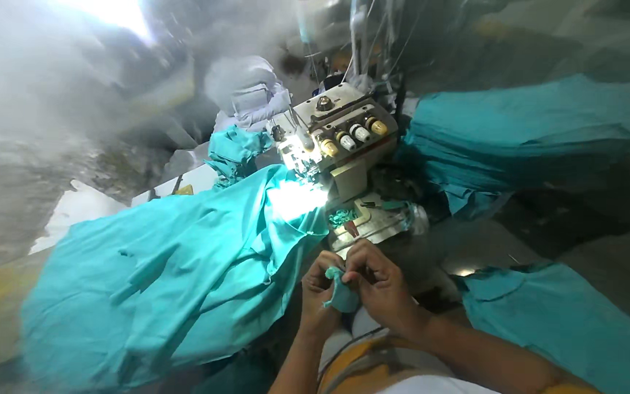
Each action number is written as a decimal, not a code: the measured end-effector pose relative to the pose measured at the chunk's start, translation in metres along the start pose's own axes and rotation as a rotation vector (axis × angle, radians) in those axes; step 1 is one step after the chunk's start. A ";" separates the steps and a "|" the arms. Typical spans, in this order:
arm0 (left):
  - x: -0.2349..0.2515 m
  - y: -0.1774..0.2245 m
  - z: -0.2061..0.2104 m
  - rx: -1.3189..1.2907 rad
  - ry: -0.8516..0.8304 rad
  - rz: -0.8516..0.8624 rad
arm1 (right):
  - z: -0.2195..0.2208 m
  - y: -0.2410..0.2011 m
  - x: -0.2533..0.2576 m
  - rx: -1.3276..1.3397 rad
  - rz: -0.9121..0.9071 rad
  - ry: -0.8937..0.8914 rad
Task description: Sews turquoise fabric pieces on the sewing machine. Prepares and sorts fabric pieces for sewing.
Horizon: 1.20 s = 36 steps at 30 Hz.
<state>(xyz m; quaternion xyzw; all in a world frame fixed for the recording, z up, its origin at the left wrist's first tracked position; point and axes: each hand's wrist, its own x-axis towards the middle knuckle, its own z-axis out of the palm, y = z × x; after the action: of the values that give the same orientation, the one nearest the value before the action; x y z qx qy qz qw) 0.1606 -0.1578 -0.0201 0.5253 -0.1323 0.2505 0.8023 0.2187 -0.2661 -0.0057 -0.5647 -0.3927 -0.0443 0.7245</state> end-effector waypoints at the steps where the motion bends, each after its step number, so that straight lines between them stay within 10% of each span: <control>1: 0.000 0.001 -0.002 0.033 -0.012 -0.005 | -0.002 0.002 0.001 -0.032 -0.024 -0.004; 10: 0.000 0.040 0.001 0.121 0.261 -0.386 | -0.043 -0.011 0.028 0.221 0.262 -0.337; 13: 0.011 0.055 0.003 0.227 0.366 -0.584 | -0.062 -0.015 0.030 -0.146 0.084 -0.578; 16: 0.013 0.063 -0.007 0.454 0.204 -0.591 | -0.067 -0.019 0.029 -0.603 -0.168 -0.632; 21: 0.019 0.064 -0.009 0.549 -0.109 -0.791 | -0.076 -0.013 0.027 -0.493 -0.219 -0.594; 36: 0.009 0.049 0.005 0.382 0.035 -0.555 | -0.071 -0.006 0.017 -0.129 0.023 -0.406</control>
<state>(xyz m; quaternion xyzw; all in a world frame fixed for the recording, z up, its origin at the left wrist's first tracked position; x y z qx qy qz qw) 0.1415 -0.1443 0.0241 0.6776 0.0789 0.0518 0.7293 0.2641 -0.3227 0.0058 -0.6117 -0.5205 0.0537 0.5933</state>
